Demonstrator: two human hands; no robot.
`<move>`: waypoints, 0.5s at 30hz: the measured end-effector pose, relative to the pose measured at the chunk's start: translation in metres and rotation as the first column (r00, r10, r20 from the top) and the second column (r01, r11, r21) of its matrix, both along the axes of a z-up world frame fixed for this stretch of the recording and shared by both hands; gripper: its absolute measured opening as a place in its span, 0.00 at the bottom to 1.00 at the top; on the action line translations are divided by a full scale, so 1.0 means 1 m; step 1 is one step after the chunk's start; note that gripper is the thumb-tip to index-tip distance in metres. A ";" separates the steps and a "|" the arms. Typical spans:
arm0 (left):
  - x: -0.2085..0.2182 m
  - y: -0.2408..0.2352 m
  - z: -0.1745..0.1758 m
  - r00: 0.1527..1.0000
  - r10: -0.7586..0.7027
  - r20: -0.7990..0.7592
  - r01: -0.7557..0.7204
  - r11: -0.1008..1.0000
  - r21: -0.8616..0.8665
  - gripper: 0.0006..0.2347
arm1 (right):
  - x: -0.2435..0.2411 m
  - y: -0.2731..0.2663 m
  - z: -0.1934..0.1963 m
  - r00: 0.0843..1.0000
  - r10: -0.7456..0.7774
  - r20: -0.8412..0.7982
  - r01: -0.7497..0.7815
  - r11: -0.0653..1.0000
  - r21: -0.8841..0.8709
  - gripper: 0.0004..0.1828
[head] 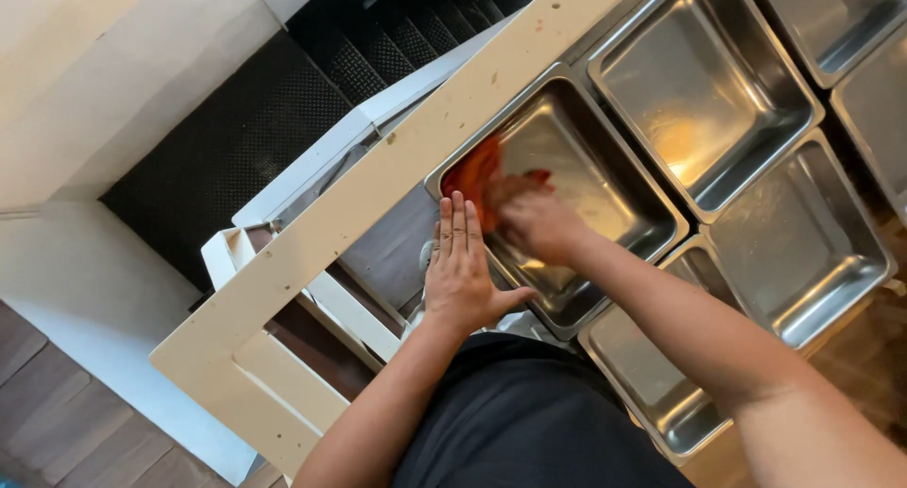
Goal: The person cleans several stainless steel trays arranged on a wooden surface using a spray bottle and a red cloth. After wiping the trays, the person moves to a wooden chair and wipes its seat and backrest with the same cloth.
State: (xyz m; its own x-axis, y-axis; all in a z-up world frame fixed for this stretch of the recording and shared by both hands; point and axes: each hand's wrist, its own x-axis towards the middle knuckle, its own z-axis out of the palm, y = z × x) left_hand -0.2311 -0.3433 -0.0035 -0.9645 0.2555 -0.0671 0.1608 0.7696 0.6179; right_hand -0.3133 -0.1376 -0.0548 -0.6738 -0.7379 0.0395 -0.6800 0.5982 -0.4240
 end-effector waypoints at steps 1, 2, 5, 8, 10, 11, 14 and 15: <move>-0.001 0.000 0.001 1.000 -0.006 0.003 0.006 1.000 0.002 0.64 | -0.006 0.009 0.002 1.000 -0.006 0.003 0.006 1.000 0.002 0.13; -0.002 0.000 0.002 1.000 0.004 0.011 -0.004 1.000 -0.012 0.64 | -0.011 0.019 0.003 0.990 -0.006 0.144 -0.009 0.994 0.107 0.11; -0.002 0.001 0.000 1.000 0.008 0.018 -0.007 1.000 -0.028 0.64 | -0.025 0.057 -0.011 0.975 -0.193 0.114 0.164 0.961 0.224 0.10; 0.001 0.000 -0.002 1.000 0.017 -0.005 -0.017 0.999 -0.031 0.64 | -0.007 0.063 -0.032 0.914 -0.406 -0.023 0.399 0.885 0.241 0.09; -0.003 0.000 -0.002 0.999 0.019 -0.029 -0.020 1.000 -0.024 0.64 | 0.016 0.051 -0.008 0.885 -0.466 0.005 0.446 0.850 0.279 0.07; -0.002 0.000 0.000 0.999 0.022 -0.024 -0.022 0.999 -0.027 0.64 | 0.034 0.043 0.022 0.951 -0.285 0.121 0.275 0.957 0.094 0.11; -0.004 0.001 -0.001 0.999 0.026 -0.021 -0.026 0.999 -0.031 0.64 | 0.056 0.075 0.044 0.982 -0.060 0.181 0.069 0.996 -0.047 0.16; -0.003 0.001 -0.002 0.999 0.026 -0.020 -0.026 0.999 -0.034 0.64 | 0.062 0.095 0.039 0.985 -0.042 0.170 0.040 0.999 0.015 0.18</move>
